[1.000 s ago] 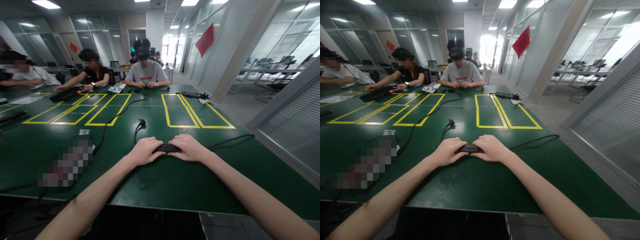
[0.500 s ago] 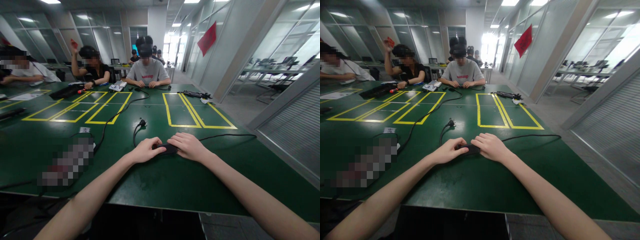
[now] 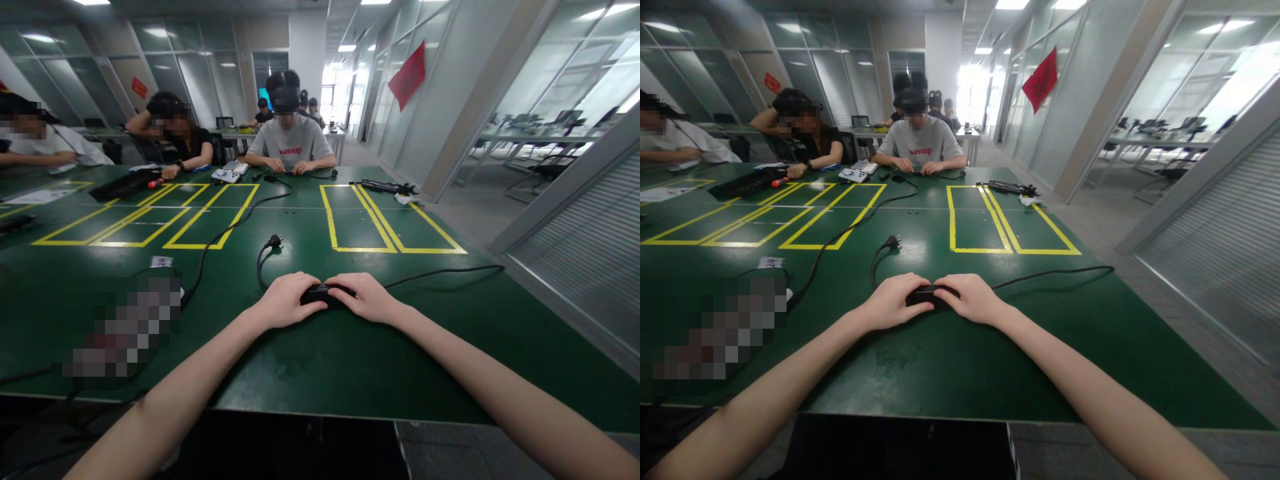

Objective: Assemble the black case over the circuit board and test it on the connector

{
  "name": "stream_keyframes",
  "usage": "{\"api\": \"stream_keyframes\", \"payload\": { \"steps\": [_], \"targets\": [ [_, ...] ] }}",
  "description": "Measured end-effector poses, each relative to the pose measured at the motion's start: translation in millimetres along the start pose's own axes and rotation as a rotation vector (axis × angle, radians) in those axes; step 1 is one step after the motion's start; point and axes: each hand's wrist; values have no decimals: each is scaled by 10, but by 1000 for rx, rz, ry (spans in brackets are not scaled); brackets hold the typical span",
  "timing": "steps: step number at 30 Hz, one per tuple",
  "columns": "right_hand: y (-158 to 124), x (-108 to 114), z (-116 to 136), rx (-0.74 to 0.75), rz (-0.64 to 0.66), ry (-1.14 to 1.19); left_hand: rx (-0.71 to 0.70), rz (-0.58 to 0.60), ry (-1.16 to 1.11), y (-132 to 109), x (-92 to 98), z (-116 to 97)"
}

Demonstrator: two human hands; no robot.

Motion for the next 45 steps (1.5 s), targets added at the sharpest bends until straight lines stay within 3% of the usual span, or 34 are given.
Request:
{"api": "stream_keyframes", "payload": {
  "steps": [7,13,16,19,22,25,29,33,37,42,45],
  "targets": [
    [-6,-16,32,-2,-49,-18,-29,-31,18,3,0,-17],
    [24,-28,72,-297,-99,339,-153,-113,219,9,-34,-14],
    [23,-30,50,-417,-43,566,-248,-106,358,20,-59,-7],
    [13,-34,28,-454,52,619,-309,-78,407,23,-66,8],
    [-1,-2,46,-372,44,410,-314,-41,382,24,-57,28],
    [-20,67,73,-164,-40,103,-265,1,334,26,-38,35],
    [-41,130,54,103,-6,-79,-206,40,285,29,0,13],
    [-45,144,34,96,-46,-94,-169,-2,254,20,49,11],
    [-50,155,52,-14,-34,150,-195,-31,262,4,61,37],
    [-46,100,48,-237,261,673,-244,36,268,13,45,26],
    [-12,72,-12,-269,180,740,-234,-9,238,25,48,12]
  ]
}}
Point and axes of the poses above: each hand's wrist, its own y-axis towards the middle knuckle, its own x-axis out of the back of the hand, z = x × y, and after that the axes turned 7 degrees about -y, right-handed
